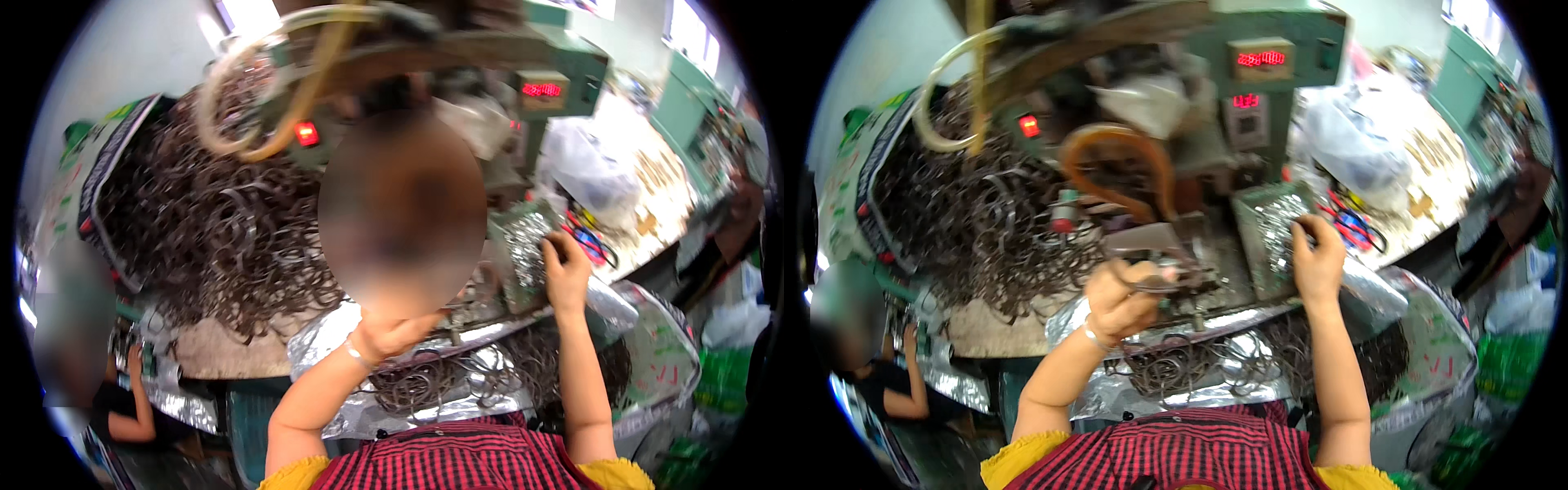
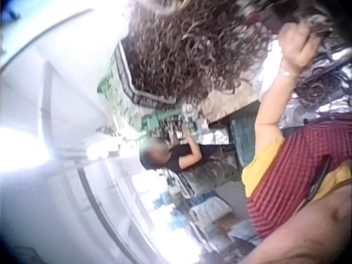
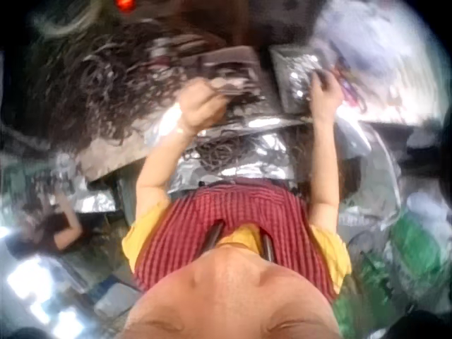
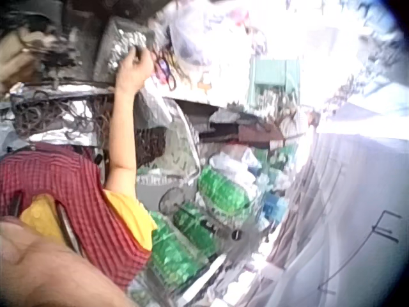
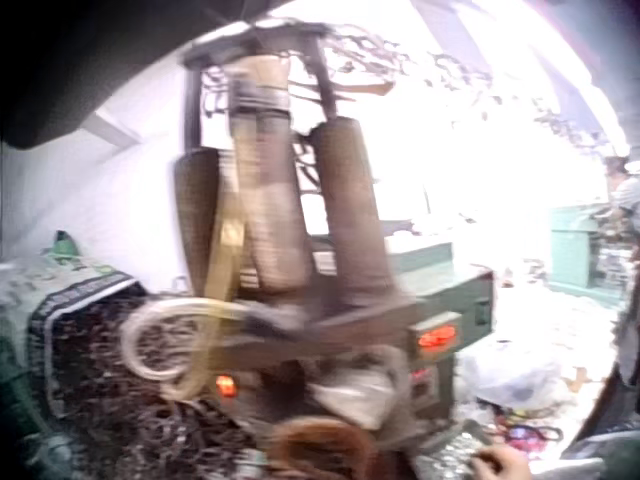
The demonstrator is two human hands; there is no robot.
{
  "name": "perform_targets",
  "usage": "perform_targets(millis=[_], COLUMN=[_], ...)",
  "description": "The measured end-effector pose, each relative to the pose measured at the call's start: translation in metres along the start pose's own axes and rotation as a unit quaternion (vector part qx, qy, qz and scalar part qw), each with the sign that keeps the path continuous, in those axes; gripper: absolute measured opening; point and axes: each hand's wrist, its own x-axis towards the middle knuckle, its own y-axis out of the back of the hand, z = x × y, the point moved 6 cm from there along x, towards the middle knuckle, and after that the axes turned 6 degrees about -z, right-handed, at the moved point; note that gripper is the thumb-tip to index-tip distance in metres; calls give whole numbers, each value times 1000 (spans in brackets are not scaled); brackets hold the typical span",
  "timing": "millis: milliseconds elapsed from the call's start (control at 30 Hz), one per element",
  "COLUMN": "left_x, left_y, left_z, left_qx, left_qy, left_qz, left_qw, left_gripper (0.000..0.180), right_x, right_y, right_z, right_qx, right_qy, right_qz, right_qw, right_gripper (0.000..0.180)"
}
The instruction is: The person repeatedly picks a metal ring and a small metal pin, inserts the pin into the ring, and places the assembly into a machine. The person then operates the machine to process the parts and removes the finished assembly. This cycle is repeated continuously.
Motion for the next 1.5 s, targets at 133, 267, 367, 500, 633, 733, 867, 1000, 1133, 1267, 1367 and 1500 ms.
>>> perform_targets(millis=[133, 267, 367, 500, 633, 733, 867, 1000, 1133, 1267, 1367, 1500], left_x=[-14, -61, -111, -171, -205, -223, -189, -154, -119, -150, -164, -192], left_y=[-14, 19, 69, 43, -7, -24, 11, 66, 70, 21, 29, 16], left_z=[5, 6, -71, -186, -265, -297, -232, -162, -115, -96, -86, -90], left_qx=[-3, 145, -87, -253, -335, -398, -390, -207, 204, 246, 174, 217], left_qy=[80, 249, 541, 694, 738, 707, 693, 659, 353, 337, 562, 573], left_qz=[46, 160, 353, 193, 214, 328, 301, 98, -205, -356, -221, -254], left_qw=[996, 944, 758, 646, 546, 484, 527, 716, 890, 836, 777, 749], left_gripper=[33, 25, 29, 66, 39, 36, 32, 27, 16, 64, 90, 51], right_x=[5, -8, -21, -12, -2, -8, -42, -65, -48, -19, -24, -29], right_y=[2, 14, 18, -5, -30, -25, 19, 48, 20, -24, -54, -62], right_z=[2, 15, 5, -26, -27, -11, 7, 13, -76, -119, -109, -99], right_qx=[-31, -52, 64, 89, 162, 141, 79, 80, 118, 163, 334, 401], right_qy=[14, 42, -3, 29, -8, -44, -13, -53, 32, 111, -19, -56], right_qz=[-5, 14, -2, -36, -56, -58, 23, 5, -96, -129, -176, -154], right_qw=[999, 998, 998, 995, 985, 987, 996, 995, 988, 972, 926, 901], right_gripper=[13, 18, 14, 8, 8, 9, 11, 12, 14, 15, 23, 36])
